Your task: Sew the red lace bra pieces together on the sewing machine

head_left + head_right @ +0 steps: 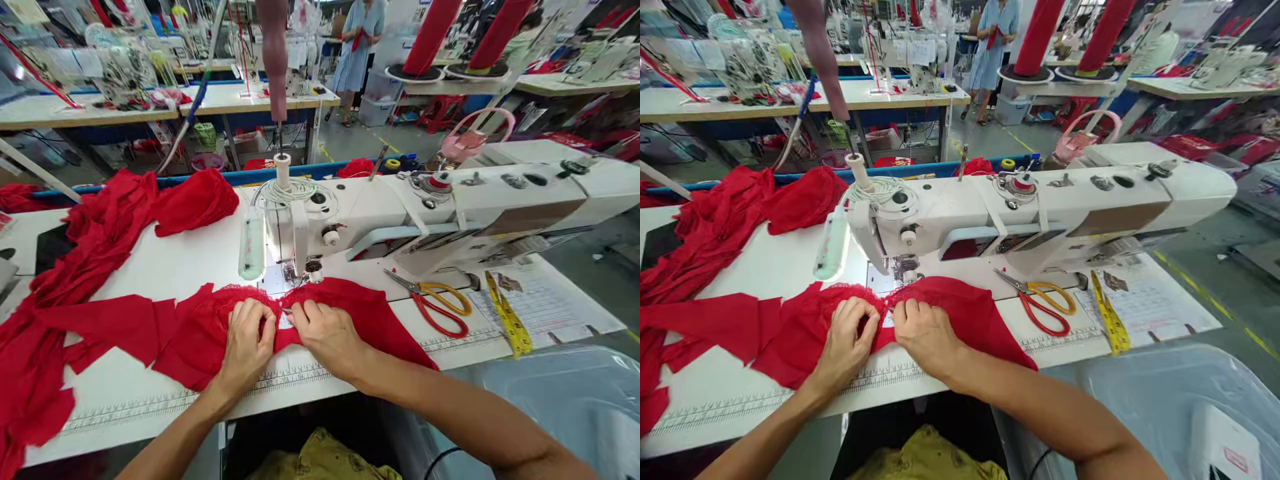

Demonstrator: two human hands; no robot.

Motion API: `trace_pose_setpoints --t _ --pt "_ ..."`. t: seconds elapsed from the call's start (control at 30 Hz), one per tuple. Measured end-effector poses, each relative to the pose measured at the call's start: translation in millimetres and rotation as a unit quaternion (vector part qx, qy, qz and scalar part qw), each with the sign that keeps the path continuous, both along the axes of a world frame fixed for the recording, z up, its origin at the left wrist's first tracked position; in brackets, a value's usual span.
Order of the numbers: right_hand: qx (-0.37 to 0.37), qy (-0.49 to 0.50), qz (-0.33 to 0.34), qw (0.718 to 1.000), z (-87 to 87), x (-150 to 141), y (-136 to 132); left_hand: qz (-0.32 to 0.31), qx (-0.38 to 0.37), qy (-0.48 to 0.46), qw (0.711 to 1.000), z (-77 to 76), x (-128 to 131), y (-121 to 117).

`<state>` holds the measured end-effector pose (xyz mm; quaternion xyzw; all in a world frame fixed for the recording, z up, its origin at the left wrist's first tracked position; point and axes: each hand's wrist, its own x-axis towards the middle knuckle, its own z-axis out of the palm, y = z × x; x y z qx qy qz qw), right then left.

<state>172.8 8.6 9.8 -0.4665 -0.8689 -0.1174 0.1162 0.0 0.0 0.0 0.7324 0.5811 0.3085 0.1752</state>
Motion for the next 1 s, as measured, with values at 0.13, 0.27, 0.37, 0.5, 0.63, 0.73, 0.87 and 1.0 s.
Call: trace_pose_setpoints --t 0.13,0.27,0.37,0.5,0.63,0.73,0.87,1.0 --pt "-0.039 0.048 -0.007 0.998 8.8 5 -2 0.009 -0.004 -0.006 1.0 0.5 1 -1" --pt "-0.129 0.154 0.077 0.976 5.1 13 6 0.01 -0.006 -0.011 1.0 0.7 0 -2" --pt "-0.144 0.168 0.151 0.964 -4.6 15 14 0.006 -0.004 -0.014 1.0 1.1 0 -2" --pt "-0.12 0.121 0.159 0.973 -12.8 14 17 0.01 -0.001 -0.008 1.0 1.5 0 -2" --pt "-0.084 0.09 0.157 0.98 -13.6 15 14 0.013 -0.001 -0.006 1.0 1.0 0 -3" --pt "-0.053 0.069 0.16 0.983 -14.6 14 13 0.012 -0.001 -0.004 1.0 0.2 0 -3" --pt "-0.022 0.038 0.153 0.987 -18.0 11 11 0.007 0.004 -0.002 1.0 -0.9 0 -4" --pt "-0.071 0.024 0.144 0.987 -16.3 13 10 0.0 0.015 0.002 1.0 2.0 -2 -4"
